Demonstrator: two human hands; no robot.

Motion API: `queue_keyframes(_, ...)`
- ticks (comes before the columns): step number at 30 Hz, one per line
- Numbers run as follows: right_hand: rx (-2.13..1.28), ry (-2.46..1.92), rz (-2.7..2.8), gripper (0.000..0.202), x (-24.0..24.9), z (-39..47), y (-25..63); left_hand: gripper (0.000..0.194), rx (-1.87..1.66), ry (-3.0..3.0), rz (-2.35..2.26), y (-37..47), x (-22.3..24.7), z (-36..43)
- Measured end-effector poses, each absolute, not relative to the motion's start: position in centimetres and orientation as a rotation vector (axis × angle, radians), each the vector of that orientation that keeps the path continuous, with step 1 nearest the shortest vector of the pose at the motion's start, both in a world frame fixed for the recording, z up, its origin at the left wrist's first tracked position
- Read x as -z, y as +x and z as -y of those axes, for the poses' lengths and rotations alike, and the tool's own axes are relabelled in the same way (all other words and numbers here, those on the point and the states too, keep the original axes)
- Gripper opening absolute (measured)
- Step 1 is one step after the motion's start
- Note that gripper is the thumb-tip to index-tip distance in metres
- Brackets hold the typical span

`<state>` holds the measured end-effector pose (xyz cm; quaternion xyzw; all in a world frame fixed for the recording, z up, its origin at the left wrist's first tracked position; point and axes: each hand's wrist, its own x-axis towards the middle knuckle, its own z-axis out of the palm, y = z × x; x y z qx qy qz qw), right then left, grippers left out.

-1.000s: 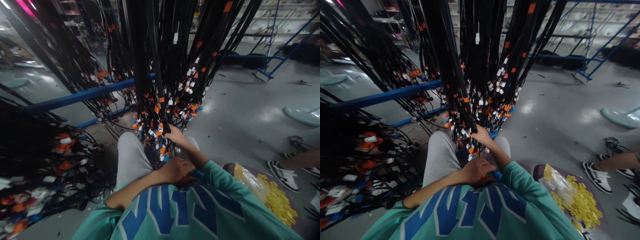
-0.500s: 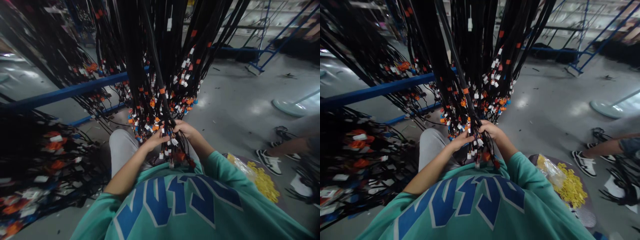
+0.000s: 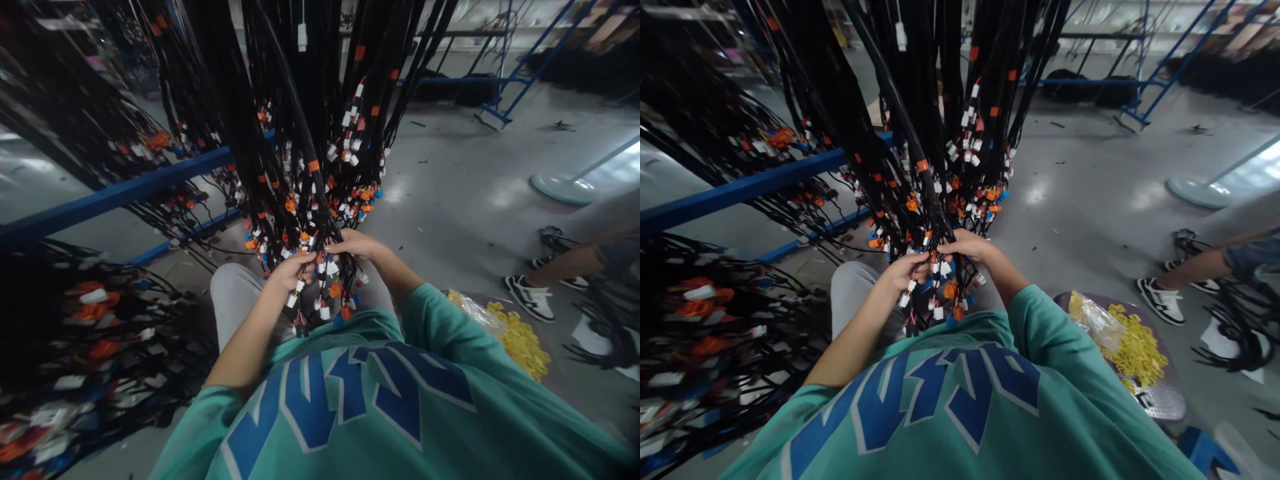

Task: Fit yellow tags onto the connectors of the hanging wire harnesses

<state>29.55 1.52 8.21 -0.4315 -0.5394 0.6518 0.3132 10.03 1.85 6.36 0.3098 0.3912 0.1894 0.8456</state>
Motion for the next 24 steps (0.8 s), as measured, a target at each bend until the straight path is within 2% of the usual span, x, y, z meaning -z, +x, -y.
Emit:
queue_keyframes(6,-2.125,-0.934,1.339,0.026,-9.7,-2.3,31.5,0.02,-0.259,0.688,-0.766,8.8,-8.1,-3.3)
queue_keyframes(9,-2.22,-0.824,1.153,0.017,-9.8,-1.9,31.3,0.02,-0.306,0.841,-0.808,8.7,-8.1,-3.5)
queue_keyframes(10,-2.25,-0.798,1.049,0.02,-9.8,-1.8,31.1,0.019,-0.342,0.901,-0.84,8.7,-8.1,-3.5)
queue_keyframes(13,-2.304,-0.724,0.687,0.037,-9.9,-1.5,30.6,0.013,-0.616,1.125,-1.033,9.2,-8.4,-2.5)
queue_keyframes(17,-2.348,-0.652,0.355,0.041,-10.4,-1.7,31.2,0.008,-1.177,1.475,-1.294,10.2,-9.6,1.0)
queue_keyframes(19,-2.379,-0.623,0.269,0.043,-10.6,-1.8,31.6,0.008,-1.09,1.422,-1.136,11.0,-9.9,3.0)
queue_keyframes(21,-2.386,-0.59,0.218,0.045,-10.6,-2.0,31.7,0.015,-0.908,1.114,-0.971,12.2,-9.9,4.3)
queue_keyframes(24,-2.335,-0.578,0.23,0.041,-10.5,-2.3,31.3,0.036,-0.561,0.641,-0.798,14.1,-9.7,4.7)
